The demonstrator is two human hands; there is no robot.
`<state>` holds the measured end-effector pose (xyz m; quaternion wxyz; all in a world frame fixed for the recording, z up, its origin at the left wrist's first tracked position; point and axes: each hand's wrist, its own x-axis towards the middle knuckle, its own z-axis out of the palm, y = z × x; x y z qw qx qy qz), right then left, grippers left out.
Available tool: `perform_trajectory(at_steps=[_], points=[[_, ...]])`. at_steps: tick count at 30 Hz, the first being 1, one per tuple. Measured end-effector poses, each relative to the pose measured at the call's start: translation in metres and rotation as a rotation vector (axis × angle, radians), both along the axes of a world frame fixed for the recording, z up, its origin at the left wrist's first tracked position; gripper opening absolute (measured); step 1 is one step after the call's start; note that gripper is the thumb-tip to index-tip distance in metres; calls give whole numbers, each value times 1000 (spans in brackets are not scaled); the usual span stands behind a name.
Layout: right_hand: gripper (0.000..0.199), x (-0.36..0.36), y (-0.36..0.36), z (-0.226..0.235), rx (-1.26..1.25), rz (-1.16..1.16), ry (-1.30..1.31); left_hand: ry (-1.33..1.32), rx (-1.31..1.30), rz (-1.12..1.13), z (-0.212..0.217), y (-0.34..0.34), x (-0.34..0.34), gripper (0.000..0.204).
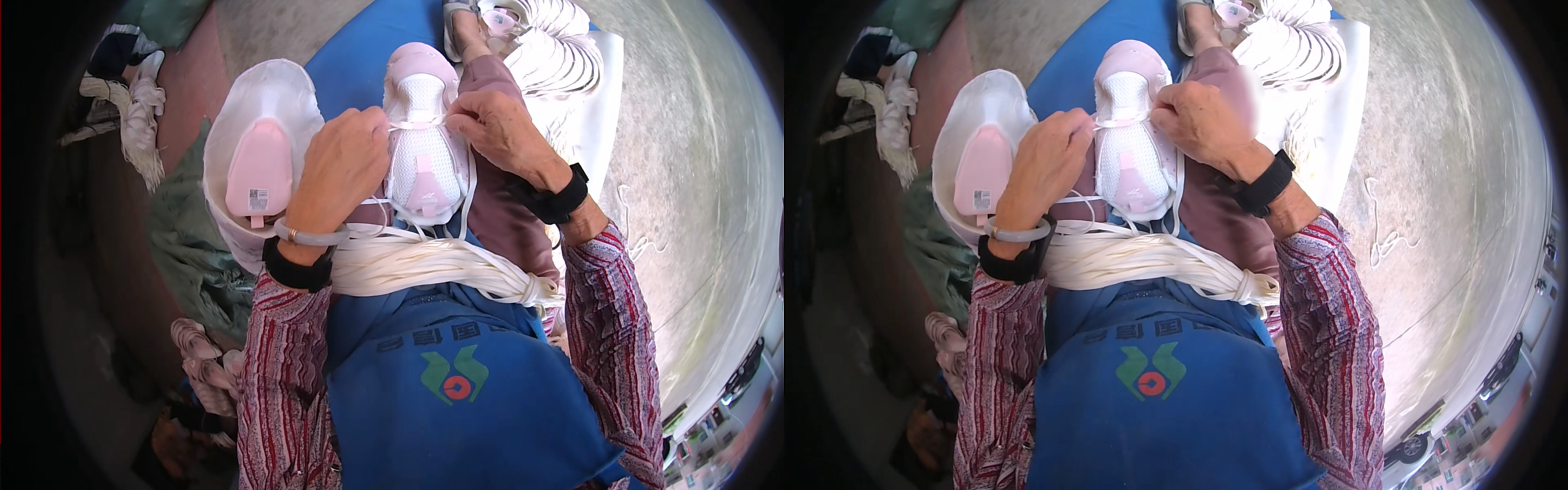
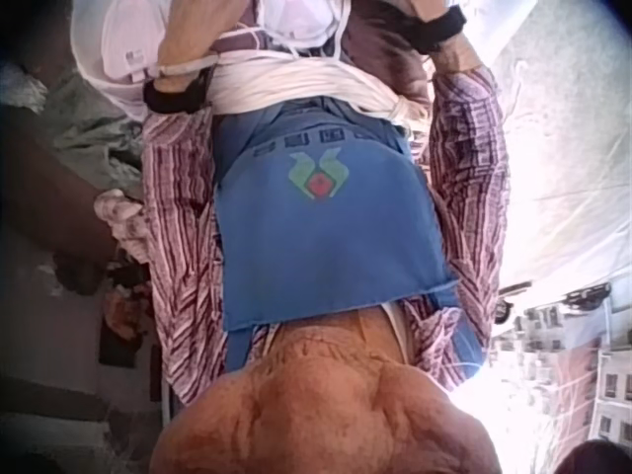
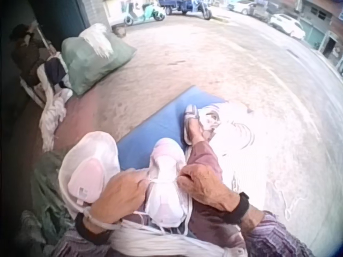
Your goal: The recorder is lacing a pair of white and pink athletic shoes.
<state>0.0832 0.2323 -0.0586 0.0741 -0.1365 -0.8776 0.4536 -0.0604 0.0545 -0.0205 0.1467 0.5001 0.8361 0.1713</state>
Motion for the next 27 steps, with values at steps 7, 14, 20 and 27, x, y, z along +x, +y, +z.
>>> perform_trajectory(at_steps=[7, 14, 20, 27], points=[[18, 0, -7, -3, -77, -126, -19, -281, 77, 56, -9, 8, -9, 25], [17, -3, -11, -2, 75, -83, 140, 32, 115, 136, -15, 8, 8, 26], [20, -1, -8, 0, -49, -111, -127, -139, 92, 318, -8, 8, 8, 23], [20, 0, -10, -2, -86, -144, -25, -274, 37, 344, -5, 10, 3, 24]])
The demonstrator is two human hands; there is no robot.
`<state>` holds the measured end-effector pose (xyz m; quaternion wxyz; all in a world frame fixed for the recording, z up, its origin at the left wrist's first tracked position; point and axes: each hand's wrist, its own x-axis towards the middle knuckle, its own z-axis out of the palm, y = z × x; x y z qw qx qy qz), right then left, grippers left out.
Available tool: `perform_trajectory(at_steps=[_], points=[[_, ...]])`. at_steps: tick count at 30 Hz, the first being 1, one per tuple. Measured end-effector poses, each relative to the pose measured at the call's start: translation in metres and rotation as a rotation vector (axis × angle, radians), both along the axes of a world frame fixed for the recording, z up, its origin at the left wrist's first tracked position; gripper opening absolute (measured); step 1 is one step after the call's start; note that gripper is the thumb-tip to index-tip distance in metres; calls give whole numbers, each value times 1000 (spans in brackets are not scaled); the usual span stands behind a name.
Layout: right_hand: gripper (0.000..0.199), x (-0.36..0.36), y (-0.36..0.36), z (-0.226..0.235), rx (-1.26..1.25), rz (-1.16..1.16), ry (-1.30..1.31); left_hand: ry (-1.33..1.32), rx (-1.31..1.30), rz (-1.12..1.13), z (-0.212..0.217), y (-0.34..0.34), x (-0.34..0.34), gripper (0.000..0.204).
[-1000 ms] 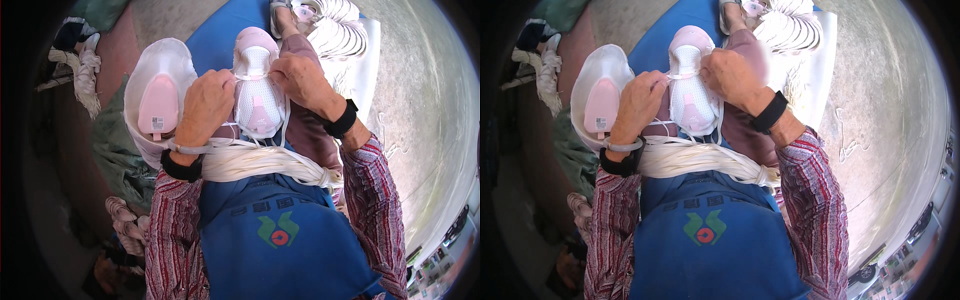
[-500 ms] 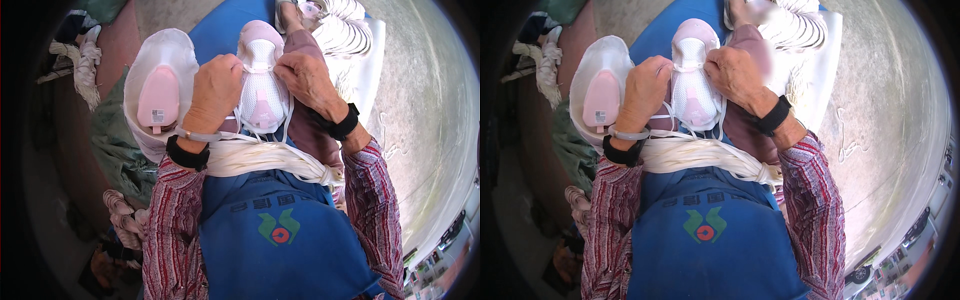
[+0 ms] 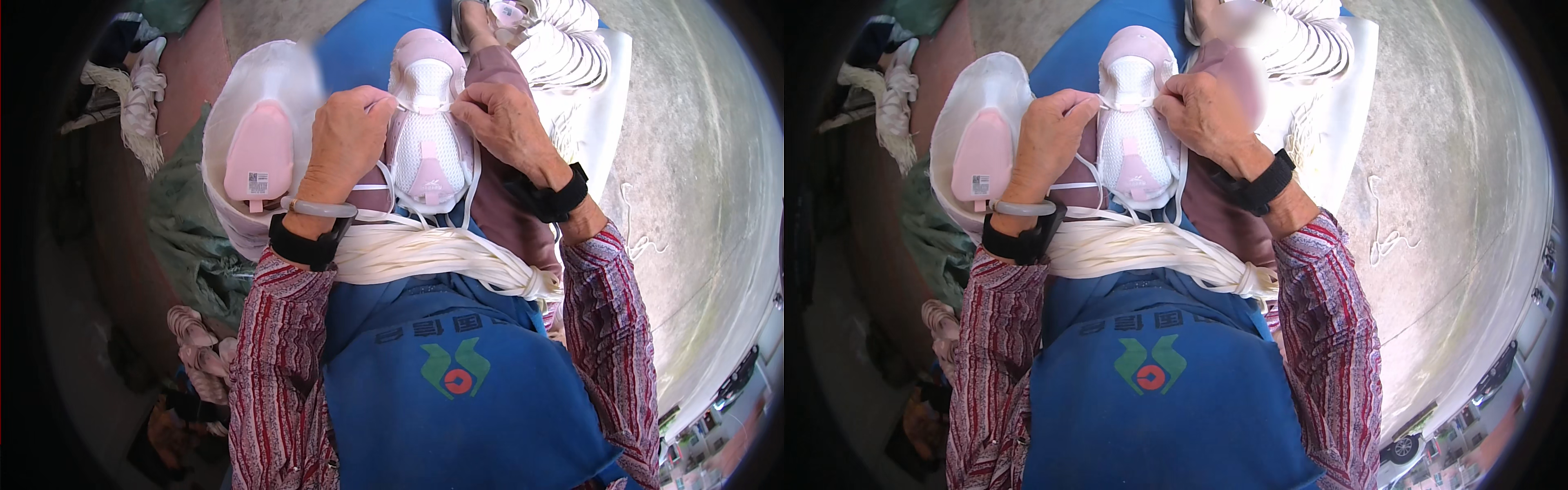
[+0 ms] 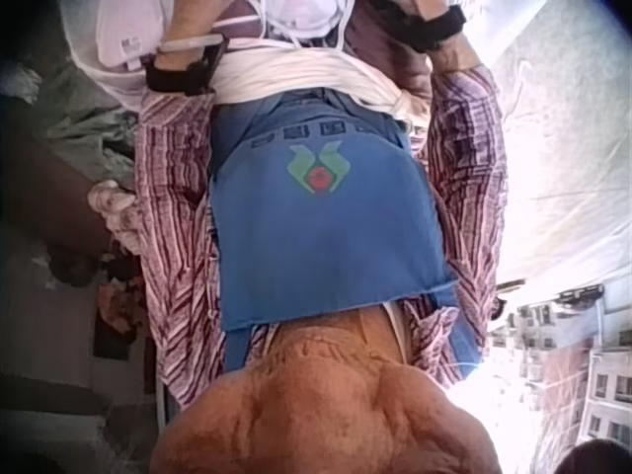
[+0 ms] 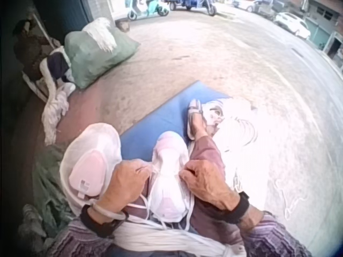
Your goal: The recorder is lacing a pair of white and pink athletic shoes.
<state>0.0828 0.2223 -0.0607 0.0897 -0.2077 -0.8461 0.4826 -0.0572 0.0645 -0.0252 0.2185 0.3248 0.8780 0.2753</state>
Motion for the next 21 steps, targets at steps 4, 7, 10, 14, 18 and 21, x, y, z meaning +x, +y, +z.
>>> perform_trajectory(at_steps=[4, 7, 10, 14, 18, 21], points=[[20, 0, -1, -1, -24, -12, 1, 73, 57, -99, -3, -4, -2, 30], [20, 1, 0, -3, -8, -17, -2, 7, 84, -100, -4, -3, -5, 30], [21, 0, -1, -1, -14, -20, -23, 10, 77, -116, -6, -3, -5, 29], [21, 0, -1, -1, -19, -13, -41, 74, 58, -118, -10, -4, -5, 26], [19, 0, -4, -2, 22, -30, 8, 279, 103, -189, -17, 0, 5, 22], [16, -2, -8, -4, 198, -7, 153, 310, 92, -226, -16, 1, 3, 20]])
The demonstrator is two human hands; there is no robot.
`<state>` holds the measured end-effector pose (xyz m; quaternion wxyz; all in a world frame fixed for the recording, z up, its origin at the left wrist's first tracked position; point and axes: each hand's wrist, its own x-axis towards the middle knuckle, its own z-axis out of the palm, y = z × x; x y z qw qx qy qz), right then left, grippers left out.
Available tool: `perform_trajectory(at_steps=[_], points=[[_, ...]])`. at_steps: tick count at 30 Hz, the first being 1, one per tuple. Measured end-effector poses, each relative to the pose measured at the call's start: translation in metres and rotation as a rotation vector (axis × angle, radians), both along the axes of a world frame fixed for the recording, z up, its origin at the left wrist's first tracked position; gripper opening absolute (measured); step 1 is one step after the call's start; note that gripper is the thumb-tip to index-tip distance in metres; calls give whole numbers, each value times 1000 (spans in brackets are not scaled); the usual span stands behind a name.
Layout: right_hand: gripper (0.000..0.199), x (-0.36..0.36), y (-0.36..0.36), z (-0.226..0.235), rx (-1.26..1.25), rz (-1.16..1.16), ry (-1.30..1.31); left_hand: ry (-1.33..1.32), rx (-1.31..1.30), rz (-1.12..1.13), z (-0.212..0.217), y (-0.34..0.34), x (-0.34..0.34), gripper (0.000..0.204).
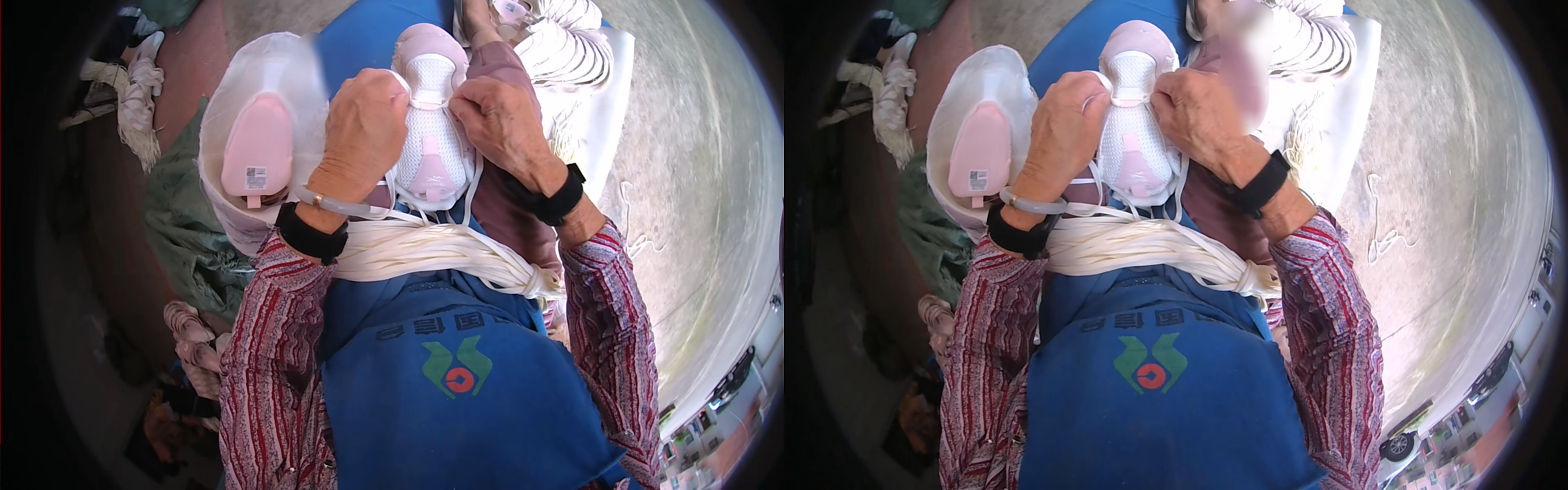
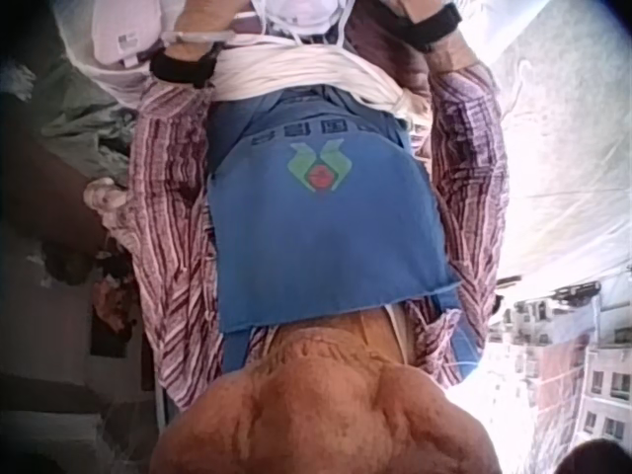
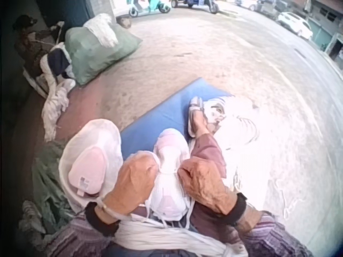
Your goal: The recorder is lacing a pair of white and pink athletic shoes.
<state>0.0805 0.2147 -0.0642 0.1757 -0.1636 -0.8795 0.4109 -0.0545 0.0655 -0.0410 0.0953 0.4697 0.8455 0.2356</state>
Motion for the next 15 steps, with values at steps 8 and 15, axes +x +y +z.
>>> perform_trajectory(at_steps=[8, 15], points=[[17, 12, -5, 4, -27, -25, 4, 66, 6, -28, 10, -15, 22, 31], [30, 24, -29, 17, 137, 9, -164, 103, -125, -147, 23, -12, 24, 45]])
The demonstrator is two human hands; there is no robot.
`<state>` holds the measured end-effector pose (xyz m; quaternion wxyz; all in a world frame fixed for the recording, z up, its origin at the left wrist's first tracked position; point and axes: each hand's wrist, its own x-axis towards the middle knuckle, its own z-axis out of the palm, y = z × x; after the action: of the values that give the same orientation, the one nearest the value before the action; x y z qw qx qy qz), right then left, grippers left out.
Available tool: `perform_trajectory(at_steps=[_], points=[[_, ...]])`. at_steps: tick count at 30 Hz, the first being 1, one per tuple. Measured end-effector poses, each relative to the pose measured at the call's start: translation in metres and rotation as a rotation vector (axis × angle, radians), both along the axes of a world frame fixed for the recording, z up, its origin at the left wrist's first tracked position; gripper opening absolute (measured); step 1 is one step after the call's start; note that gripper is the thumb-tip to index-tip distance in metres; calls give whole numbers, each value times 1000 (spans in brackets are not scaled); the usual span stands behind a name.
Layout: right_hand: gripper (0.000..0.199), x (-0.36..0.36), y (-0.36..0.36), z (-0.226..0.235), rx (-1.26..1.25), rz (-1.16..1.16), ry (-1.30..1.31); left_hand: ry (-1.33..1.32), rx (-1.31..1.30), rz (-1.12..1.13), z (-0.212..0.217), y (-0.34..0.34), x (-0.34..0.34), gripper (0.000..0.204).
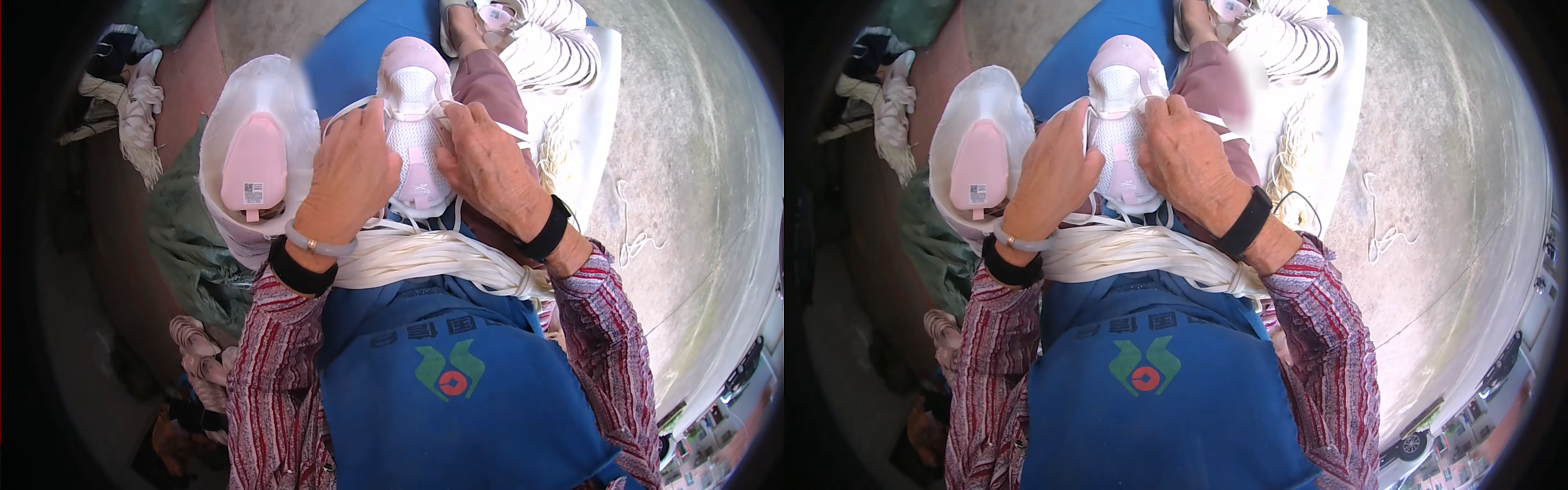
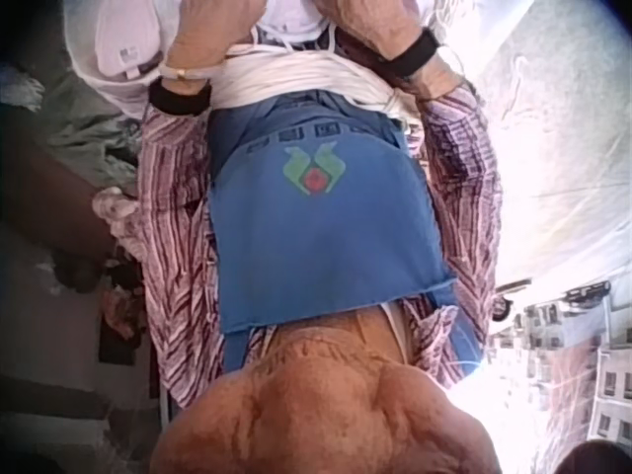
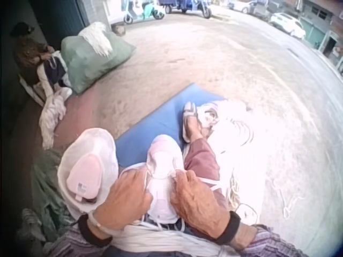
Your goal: The recorder is lacing a pair of white and pink athletic shoes.
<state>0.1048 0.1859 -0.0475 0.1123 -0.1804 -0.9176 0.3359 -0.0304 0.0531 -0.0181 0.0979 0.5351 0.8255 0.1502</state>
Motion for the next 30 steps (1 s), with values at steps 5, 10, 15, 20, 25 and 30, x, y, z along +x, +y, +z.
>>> perform_trajectory(at_steps=[5, 10, 15, 20, 25, 30], points=[[25, -10, -6, -12, 140, -33, -31, -85, -94, 141, -16, 15, 8, 39], [23, -6, 10, -19, 147, 3, 63, -97, -53, 62, -12, 26, -4, 36], [24, -5, 12, -10, -26, -15, 70, -145, 22, 98, -11, 19, -2, 40], [21, -11, 7, -22, 73, -85, 43, -19, 182, 70, -14, 21, 4, 43], [16, -16, 12, -23, 164, -21, -13, -158, 300, 72, -21, 23, 4, 30], [16, -11, 23, -24, 25, 163, 92, -229, 271, 152, -29, 26, 8, 18]])
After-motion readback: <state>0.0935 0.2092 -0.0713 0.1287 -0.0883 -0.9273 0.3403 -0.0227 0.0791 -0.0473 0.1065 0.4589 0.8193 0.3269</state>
